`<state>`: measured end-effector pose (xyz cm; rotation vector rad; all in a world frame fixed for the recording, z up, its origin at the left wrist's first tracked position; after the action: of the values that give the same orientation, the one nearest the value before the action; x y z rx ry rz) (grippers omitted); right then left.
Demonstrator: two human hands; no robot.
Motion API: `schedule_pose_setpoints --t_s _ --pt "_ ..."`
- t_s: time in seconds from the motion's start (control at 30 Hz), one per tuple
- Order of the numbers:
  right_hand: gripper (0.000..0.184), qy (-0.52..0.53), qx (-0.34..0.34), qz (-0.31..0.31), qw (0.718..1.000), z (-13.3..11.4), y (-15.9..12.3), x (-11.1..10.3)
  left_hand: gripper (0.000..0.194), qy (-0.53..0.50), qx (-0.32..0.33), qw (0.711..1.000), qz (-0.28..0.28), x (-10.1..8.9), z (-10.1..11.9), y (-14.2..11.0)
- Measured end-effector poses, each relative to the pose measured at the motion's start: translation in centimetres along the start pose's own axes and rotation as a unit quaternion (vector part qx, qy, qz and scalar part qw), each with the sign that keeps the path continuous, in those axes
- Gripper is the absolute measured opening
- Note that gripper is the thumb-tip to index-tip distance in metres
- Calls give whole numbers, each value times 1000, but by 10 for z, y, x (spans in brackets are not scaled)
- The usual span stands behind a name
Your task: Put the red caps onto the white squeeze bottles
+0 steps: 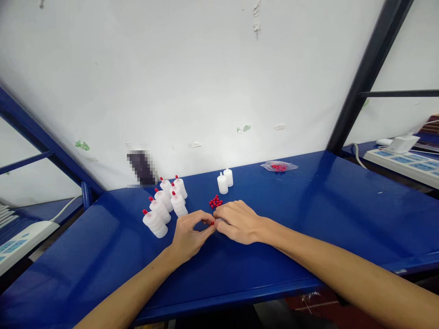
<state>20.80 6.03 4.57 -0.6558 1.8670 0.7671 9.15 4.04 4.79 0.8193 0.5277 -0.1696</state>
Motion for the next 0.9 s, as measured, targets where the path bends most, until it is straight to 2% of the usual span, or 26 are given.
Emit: schedule_pose_setpoints --t_s 0.2,0.43,0.57,0.63,0.7,0.77,0.83,0.9 --pt "45 26 24 -5 999 0 0 6 8 -8 -2 1000 -9 2 1 1" --pt "43 80 5 -1 997 -1 -1 8 8 -27 21 998 -53 6 11 4" --pt "40 72 -7 8 997 2 -1 1 12 35 44 994 -95 3 13 3" --pt "41 41 22 17 999 10 2 -4 16 118 59 982 -136 0 12 1" --pt "39 -13 83 20 996 24 4 -8 21 216 60 958 -178 -4 8 0" --pt "33 -81 142 7 986 38 7 -9 24 299 37 928 -217 -8 1 -2" --pt "30 -134 173 -16 976 47 8 -5 20 356 0 902 -244 -12 -6 -3" --pt "32 -158 182 -28 970 51 10 -2 13 393 -26 888 -239 -18 -10 -2"
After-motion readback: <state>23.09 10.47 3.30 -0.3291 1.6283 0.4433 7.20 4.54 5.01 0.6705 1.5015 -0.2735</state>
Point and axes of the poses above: each hand's wrist, its own y-axis towards the middle knuckle, its own x-axis out of the palm, z = x × y, the point moved 7 cm from there along y, towards the middle knuckle, and after that the axes turned 3 degrees about -y, right-handed, at the moved point
